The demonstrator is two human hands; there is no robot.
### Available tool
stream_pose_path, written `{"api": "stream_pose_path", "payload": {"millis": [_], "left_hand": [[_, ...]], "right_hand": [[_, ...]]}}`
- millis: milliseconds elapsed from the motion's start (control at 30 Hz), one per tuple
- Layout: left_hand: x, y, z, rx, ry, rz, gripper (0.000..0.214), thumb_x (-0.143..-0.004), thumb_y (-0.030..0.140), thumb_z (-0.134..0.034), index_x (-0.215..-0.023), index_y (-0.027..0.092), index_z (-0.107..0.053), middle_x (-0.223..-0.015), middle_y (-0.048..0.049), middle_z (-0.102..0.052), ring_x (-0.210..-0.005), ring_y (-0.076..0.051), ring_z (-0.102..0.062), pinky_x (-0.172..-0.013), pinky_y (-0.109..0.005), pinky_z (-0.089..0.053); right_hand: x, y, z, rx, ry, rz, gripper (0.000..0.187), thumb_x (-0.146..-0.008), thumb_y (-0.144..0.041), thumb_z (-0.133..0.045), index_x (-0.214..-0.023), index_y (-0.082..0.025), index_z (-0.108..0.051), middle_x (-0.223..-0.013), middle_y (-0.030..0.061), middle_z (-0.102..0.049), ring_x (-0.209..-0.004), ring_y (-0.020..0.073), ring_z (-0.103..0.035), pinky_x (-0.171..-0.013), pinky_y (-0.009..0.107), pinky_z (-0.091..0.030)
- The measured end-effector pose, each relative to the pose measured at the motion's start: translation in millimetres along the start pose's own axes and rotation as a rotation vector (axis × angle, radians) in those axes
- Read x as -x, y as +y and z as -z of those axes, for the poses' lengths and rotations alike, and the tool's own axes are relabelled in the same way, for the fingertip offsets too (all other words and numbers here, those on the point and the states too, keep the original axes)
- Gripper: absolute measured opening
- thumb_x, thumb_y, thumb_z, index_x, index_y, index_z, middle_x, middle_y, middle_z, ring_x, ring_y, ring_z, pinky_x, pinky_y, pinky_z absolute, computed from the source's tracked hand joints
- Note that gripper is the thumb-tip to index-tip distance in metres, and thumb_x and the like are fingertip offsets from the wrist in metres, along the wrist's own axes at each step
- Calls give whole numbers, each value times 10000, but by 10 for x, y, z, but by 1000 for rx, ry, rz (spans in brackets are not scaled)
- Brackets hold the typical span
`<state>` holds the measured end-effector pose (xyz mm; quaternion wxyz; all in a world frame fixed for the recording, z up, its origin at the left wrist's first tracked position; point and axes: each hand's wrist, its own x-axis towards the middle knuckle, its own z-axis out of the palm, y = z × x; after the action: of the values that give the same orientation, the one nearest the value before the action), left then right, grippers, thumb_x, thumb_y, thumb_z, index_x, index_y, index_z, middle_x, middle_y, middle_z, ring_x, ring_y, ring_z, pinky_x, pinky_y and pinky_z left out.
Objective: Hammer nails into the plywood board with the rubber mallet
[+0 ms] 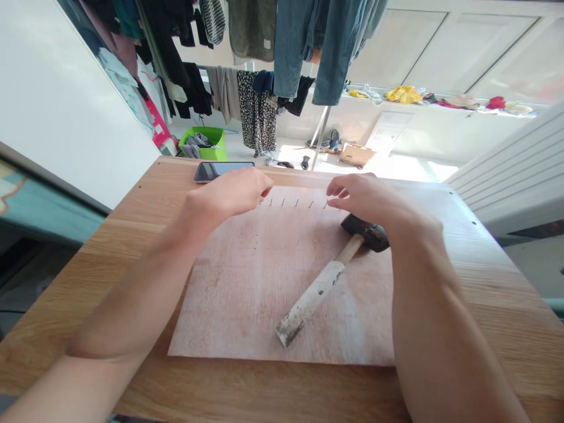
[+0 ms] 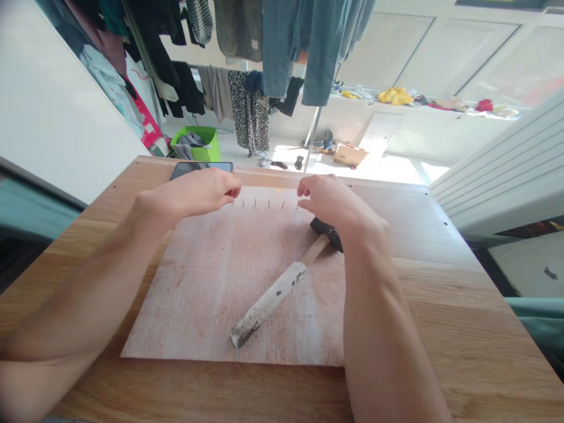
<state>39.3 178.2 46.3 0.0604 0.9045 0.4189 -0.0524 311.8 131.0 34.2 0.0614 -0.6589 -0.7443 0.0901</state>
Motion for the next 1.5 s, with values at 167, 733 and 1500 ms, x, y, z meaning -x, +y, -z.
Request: {"api": "stream_pose_path", "payload": {"millis": [167, 733, 1500], "left_hand": [[-39, -69, -70, 24, -29, -17, 177, -868, 81, -559, -897, 208, -679, -859, -43, -699, -716, -180, -609, -641, -313, -367], [-50, -24, -58, 53, 36, -87, 211, -877, 79, -523, -869, 201, -695, -861, -47, -723, -759, -190, -649, -672, -309, -403], [-124, 75, -173, 93, 114, -149, 264, -931, 110, -508, -933, 209, -753, -940, -65, -785, -881, -205, -711, -840, -318, -496]], "right_hand": [[-5, -91, -16, -20, -75, -45, 125, -889, -195, -659, -950, -219, -765, -940, 63, -778, -852, 219, -705, -783, 349, -516], [-25, -48, -81, -23, 21, 37, 126, -857, -154, -635, -819, -220, -736, -885, 66, -759, -789, 202, -656, -712, 328, -509], [-59, -238, -133, -87, 31, 98, 139, -900, -139, -661, -897, -209, -781, -882, 58, -777, -855, 216, -691, -773, 347, -502]]}}
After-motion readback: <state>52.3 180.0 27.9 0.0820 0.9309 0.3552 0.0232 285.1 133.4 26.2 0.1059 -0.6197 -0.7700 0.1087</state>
